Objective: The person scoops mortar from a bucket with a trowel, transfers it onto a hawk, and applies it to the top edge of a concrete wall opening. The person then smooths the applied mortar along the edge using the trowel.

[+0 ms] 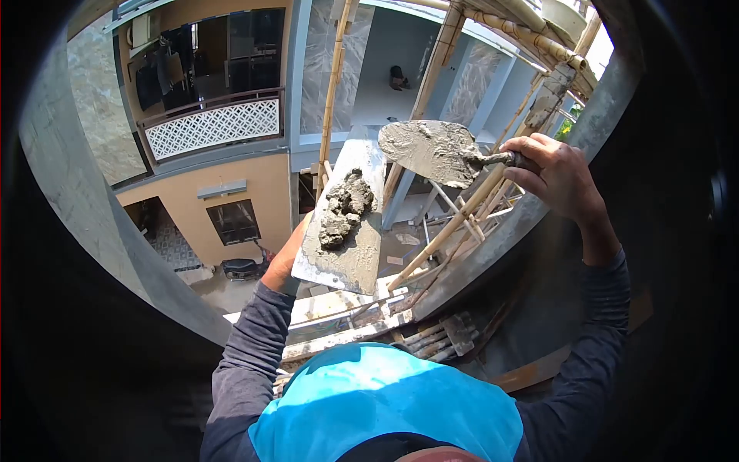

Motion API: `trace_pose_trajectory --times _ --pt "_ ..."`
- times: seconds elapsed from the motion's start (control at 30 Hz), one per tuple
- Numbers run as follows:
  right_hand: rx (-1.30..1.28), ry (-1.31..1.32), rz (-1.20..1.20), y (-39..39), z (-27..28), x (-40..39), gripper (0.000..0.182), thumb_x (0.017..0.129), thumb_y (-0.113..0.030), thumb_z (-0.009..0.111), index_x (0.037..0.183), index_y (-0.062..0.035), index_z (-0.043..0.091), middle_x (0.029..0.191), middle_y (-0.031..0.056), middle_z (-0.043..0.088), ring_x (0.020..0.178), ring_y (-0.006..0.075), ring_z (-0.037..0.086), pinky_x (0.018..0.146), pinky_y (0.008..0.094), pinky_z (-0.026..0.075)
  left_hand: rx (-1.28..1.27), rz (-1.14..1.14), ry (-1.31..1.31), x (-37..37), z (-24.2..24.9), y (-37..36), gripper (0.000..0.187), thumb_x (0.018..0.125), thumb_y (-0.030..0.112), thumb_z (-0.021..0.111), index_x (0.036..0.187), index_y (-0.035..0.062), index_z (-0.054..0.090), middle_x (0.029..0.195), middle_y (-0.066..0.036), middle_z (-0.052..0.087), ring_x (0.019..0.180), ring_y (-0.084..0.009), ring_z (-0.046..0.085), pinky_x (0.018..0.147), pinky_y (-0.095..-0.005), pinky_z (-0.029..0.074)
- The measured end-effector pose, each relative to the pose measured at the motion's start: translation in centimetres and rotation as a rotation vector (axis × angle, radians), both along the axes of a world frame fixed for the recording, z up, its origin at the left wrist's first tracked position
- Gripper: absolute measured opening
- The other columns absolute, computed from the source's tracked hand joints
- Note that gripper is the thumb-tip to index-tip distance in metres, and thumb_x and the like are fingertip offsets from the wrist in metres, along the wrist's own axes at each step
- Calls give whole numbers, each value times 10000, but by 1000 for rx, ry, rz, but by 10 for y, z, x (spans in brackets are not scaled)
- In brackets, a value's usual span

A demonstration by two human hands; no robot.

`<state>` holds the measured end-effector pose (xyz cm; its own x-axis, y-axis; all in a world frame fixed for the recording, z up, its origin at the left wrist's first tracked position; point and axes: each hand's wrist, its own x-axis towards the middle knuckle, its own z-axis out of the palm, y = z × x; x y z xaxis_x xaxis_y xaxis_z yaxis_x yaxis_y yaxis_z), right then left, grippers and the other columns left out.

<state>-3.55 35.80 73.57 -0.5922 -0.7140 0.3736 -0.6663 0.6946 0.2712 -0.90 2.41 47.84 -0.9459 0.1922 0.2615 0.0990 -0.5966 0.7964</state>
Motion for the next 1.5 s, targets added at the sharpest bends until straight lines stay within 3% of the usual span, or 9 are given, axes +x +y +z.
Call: trace_pose_trajectory --times 0.23,0.53,0.63,0.87,0.93,1.17,1.23,1.4,1.5 --pt "-2 183 274 -16 -36 -6 348 729 -279 759 1033 -146 655 770 21 598 687 200 627 585 321 517 -188 53 -11 13 0 8 447 877 164 642 1237 -57 498 1084 -98 630 923 -114 613 812 -270 531" --pt "161 201 208 -21 -65 -10 346 738 -285 747 1049 -193 626 812 -6 568 741 184 602 618 317 521 -90 -88 14 24 -10 16 409 930 166 568 1278 -32 487 1143 -109 616 980 -145 626 841 -287 537" --pt "131 258 213 -21 -62 -5 375 728 -283 754 1074 -208 630 820 -15 572 741 173 602 602 309 519 270 -201 -142 23 -29 14 467 951 133 512 1387 30 380 1308 -146 524 1122 -216 587 925 -348 524" --pt "3 208 131 -6 -65 -24 362 757 -307 732 1088 -192 644 791 7 584 742 193 621 589 327 513 403 -298 -248 15 -43 10 457 955 101 483 1396 28 386 1334 -165 510 1156 -250 572 950 -389 509" --pt "30 195 115 -3 -70 -26 348 773 -321 717 1085 -187 644 784 13 585 739 199 626 587 331 512 388 -283 -239 14 -38 10 455 955 99 479 1394 22 389 1341 -168 505 1157 -256 571 947 -392 511" --pt "63 -346 196 -1 -79 -29 327 829 -359 672 1033 -104 657 783 92 649 746 274 654 650 366 518 123 -300 -90 4 -31 4 450 963 116 456 1396 22 373 1342 -151 506 1176 -240 552 980 -371 480" --pt "-60 -669 87 1 -80 -35 372 834 -375 674 1030 -60 652 747 119 660 708 267 655 655 359 503 72 -267 -72 2 -29 5 449 962 118 456 1393 22 376 1339 -150 508 1175 -239 552 981 -369 477" --pt "-170 -733 63 9 -75 -44 406 824 -384 693 1035 -41 645 697 108 636 626 230 612 620 340 469 -132 -119 17 4 -25 7 445 960 124 456 1386 21 381 1332 -147 514 1174 -235 551 986 -363 470" --pt "-4 -579 63 15 -64 -41 422 770 -388 730 1048 -83 643 810 133 680 801 317 670 743 383 519 -242 -48 107 -7 -25 16 442 959 128 456 1382 21 385 1328 -145 517 1173 -233 550 988 -360 467"
